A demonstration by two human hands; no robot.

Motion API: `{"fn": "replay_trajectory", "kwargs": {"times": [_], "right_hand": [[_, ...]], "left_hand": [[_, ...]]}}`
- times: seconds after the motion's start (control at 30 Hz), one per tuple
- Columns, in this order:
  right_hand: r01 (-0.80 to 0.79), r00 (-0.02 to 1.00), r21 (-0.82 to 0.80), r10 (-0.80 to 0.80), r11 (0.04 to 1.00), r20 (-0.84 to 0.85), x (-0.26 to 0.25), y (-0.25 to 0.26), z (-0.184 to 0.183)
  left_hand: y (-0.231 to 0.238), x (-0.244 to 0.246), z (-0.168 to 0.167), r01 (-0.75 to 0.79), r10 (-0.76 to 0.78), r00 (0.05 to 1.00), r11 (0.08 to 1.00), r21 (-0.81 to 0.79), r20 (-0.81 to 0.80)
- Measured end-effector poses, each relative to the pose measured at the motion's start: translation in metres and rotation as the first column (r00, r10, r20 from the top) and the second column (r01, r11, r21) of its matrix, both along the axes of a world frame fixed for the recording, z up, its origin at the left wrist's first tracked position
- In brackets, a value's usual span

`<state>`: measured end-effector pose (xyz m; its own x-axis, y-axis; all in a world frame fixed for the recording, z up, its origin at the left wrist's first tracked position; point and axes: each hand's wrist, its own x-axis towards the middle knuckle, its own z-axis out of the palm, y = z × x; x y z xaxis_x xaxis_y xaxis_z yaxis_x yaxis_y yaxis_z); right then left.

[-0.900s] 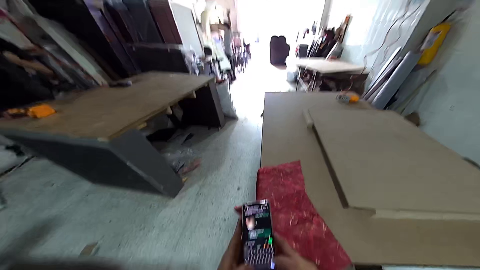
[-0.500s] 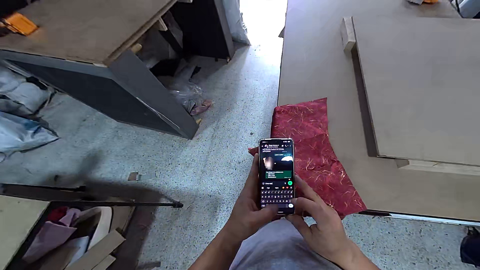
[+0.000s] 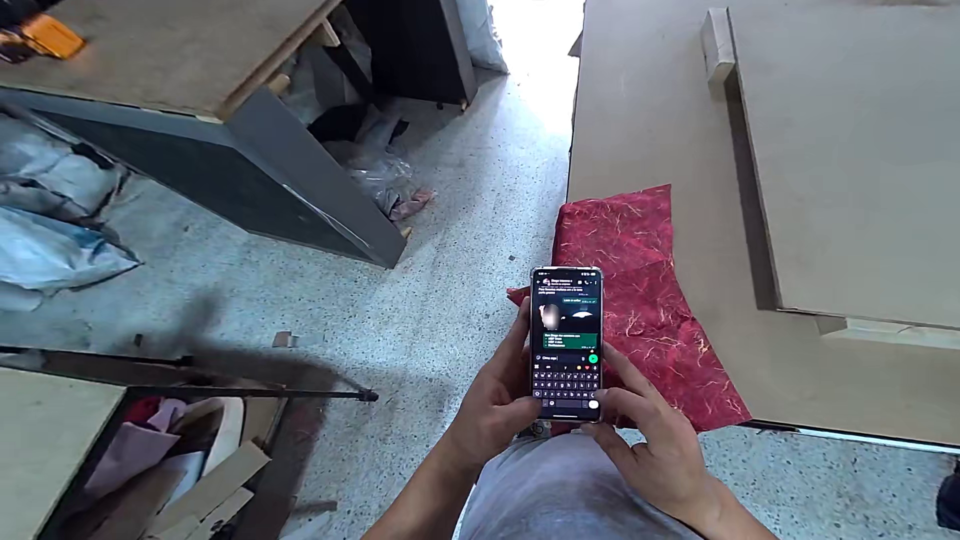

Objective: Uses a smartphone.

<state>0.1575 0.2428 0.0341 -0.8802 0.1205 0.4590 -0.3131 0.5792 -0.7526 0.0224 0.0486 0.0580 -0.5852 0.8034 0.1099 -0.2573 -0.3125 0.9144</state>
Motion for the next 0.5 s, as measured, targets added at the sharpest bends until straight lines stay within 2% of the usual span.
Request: {"fn": "replay_trajectory", "kwargs": {"times": [0.17,0.3,0.5], "right_hand": [[-0.048,0.999,-0.001,0.048,0.999,-0.004,-0.010,-0.004,0.004],[-0.141,0.989,0.014,0.141,0.990,-0.031,-0.022,-0.005,0.004],[-0.353,0.932,0.028,0.354,0.935,-0.074,-0.023,-0.004,0.008]], "left_hand": [[-0.010,0.003,0.007,-0.066,0.066,0.998,0.998,0.017,0.015],[-0.021,0.013,0.008,-0.219,0.218,0.976,0.975,0.043,0.030],[-0.025,0.060,0.011,-0.576,0.576,0.817,0.817,0.000,-0.009]]}}
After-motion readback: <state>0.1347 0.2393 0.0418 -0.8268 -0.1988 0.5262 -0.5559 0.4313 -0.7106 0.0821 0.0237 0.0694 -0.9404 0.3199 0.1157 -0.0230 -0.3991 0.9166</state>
